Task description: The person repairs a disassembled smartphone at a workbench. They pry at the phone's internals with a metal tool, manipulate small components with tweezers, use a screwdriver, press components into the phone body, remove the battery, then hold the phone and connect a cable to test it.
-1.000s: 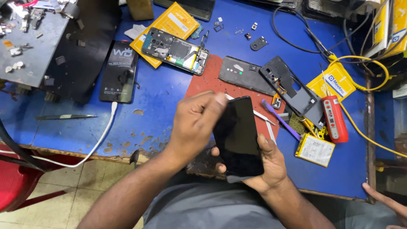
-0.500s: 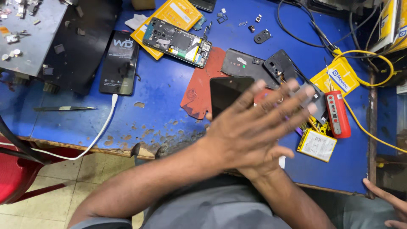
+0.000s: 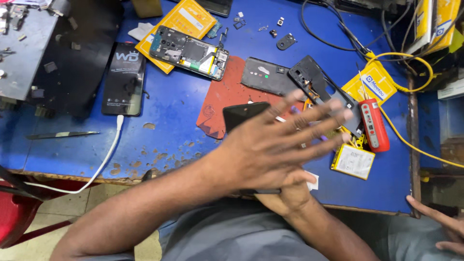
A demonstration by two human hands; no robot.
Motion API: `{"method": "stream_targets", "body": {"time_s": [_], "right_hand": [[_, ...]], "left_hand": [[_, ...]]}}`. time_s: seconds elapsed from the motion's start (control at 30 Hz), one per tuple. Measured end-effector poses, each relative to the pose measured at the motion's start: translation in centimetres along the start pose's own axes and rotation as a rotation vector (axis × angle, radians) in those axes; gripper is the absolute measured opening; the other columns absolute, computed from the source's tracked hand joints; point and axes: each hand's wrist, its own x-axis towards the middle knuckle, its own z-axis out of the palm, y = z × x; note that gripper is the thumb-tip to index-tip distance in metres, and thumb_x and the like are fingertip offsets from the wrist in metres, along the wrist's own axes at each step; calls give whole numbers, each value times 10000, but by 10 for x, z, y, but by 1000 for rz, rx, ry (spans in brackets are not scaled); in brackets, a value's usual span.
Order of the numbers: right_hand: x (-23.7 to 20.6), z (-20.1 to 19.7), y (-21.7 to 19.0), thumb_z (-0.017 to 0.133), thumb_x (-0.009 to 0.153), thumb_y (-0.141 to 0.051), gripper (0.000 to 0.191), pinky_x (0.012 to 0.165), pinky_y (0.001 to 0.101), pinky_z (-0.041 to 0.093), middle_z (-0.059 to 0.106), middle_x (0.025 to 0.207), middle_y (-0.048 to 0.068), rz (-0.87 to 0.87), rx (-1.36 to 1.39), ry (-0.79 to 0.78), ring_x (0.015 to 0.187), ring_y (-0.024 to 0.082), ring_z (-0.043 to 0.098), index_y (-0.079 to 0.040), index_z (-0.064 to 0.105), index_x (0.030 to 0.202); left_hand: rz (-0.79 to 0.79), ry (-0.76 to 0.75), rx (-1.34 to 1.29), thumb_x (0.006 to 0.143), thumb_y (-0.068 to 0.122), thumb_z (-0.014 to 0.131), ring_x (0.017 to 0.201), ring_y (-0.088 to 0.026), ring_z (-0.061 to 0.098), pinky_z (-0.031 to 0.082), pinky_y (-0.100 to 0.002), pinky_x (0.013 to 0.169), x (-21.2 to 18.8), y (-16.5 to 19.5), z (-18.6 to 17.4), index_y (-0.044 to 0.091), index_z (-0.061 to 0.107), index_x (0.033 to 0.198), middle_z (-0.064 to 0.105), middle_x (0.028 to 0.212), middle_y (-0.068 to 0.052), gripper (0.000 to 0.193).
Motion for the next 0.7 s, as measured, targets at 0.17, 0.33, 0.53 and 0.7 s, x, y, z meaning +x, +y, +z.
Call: {"method": "stream_targets", "body": {"time_s": [0.17, 0.33, 0.53, 0.7], "right_hand": [[-2, 6, 7, 631, 999, -529, 795, 1032, 541, 534, 587, 1397, 205, -9, -58, -252, 1246, 361, 612, -50, 363, 1573], [-5, 7, -1, 681, 997, -452, 791, 982, 487, 541, 589, 1392, 269, 3, -212, -309, 1215, 342, 618, -16, 370, 1579], [-5, 3, -32, 684, 1000, -452, 731, 872, 542, 563, 573, 1451, 151, -131, 2, -224, 1255, 382, 612, -115, 392, 1580], [2, 4, -36, 655, 1032, -461, 695, 891, 545, 551, 578, 1462, 127, -148, 39, -243, 1285, 389, 603, -130, 404, 1589]], "left_hand": [[-138, -1, 37, 1066, 548, 486, 1602, -312, 169, 49, -580, 1270, -2, -32, -19, 125, 383, 1658, 259, 1725, -118, 735], [-447, 138, 444, 1160, 197, 657, 1549, -335, 263, 82, -642, 1218, 0, -70, -66, 195, 408, 1670, 349, 1676, -102, 568], [-719, 260, 356, 1046, 227, 764, 1531, -451, 271, 129, -668, 1276, -42, -66, -81, 63, 493, 1562, 398, 1603, -191, 606], [-614, 368, 167, 1068, 192, 766, 1546, -397, 261, 150, -573, 1287, -65, -50, -49, 79, 506, 1566, 413, 1662, -168, 573]]}}
